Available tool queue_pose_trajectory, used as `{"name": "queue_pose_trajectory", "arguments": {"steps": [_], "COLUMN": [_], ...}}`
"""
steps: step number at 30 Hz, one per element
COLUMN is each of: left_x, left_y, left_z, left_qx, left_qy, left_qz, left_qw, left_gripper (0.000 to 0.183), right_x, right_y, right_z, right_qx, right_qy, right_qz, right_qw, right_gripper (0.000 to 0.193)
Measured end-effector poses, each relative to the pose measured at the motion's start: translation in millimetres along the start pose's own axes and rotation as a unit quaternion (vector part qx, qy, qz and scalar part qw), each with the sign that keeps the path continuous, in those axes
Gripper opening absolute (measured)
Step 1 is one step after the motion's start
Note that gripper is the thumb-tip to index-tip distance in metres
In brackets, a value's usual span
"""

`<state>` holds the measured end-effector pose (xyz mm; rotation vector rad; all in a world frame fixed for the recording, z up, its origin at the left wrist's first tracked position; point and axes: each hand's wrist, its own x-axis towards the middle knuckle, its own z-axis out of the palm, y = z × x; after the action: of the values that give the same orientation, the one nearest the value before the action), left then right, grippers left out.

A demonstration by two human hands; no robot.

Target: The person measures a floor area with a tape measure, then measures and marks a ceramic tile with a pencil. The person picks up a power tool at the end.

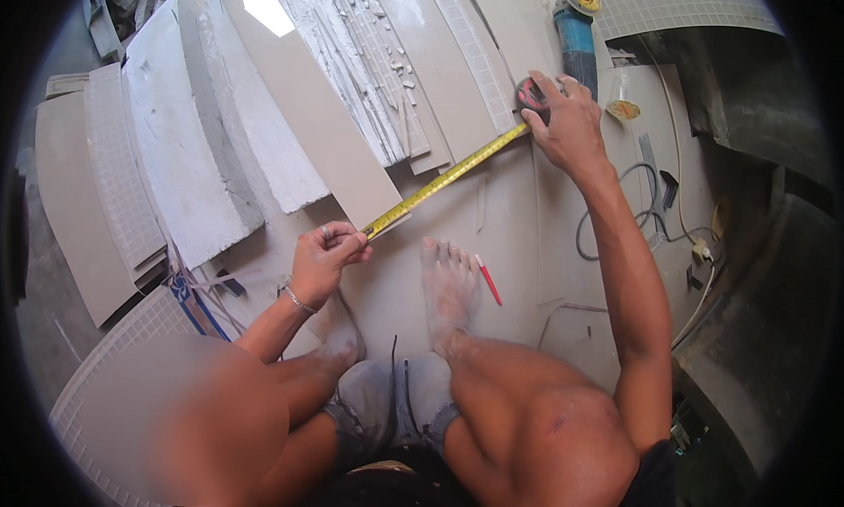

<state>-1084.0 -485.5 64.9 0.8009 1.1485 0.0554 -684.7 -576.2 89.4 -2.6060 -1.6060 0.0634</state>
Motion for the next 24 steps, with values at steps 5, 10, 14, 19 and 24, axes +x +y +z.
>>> {"name": "queue_pose_trajectory", "arguments": {"steps": [5, 10, 14, 19, 24], "left_x": [-1, 1, 1, 3, 0], "left_y": [4, 11, 14, 17, 20], "left_z": [0, -6, -8, -9, -9], "left_qx": [0.005, 0.021, 0.012, 0.041, 0.028], "left_qy": [0.009, -0.004, -0.018, -0.018, -0.019], "left_qz": [0.003, -0.008, -0.011, -0.016, -0.018], "left_qw": [1.000, 1.000, 1.000, 0.999, 0.999], "left_gripper": [0.014, 0.016, 0.015, 0.016, 0.017], "right_x": [-42, -149, -217, -222, -158], "right_y": [-24, -61, -73, -73, -75], "right_z": [-8, 4, 37, 47, 20], "right_qx": [0.030, 0.168, 0.215, 0.285, 0.626], "right_qy": [0.151, -0.041, -0.304, -0.280, -0.154], "right_qz": [-0.023, 0.051, 0.123, 0.177, 0.334], "right_qw": [0.988, 0.984, 0.920, 0.899, 0.688], "right_gripper": [0.048, 0.031, 0.020, 0.015, 0.002]}}
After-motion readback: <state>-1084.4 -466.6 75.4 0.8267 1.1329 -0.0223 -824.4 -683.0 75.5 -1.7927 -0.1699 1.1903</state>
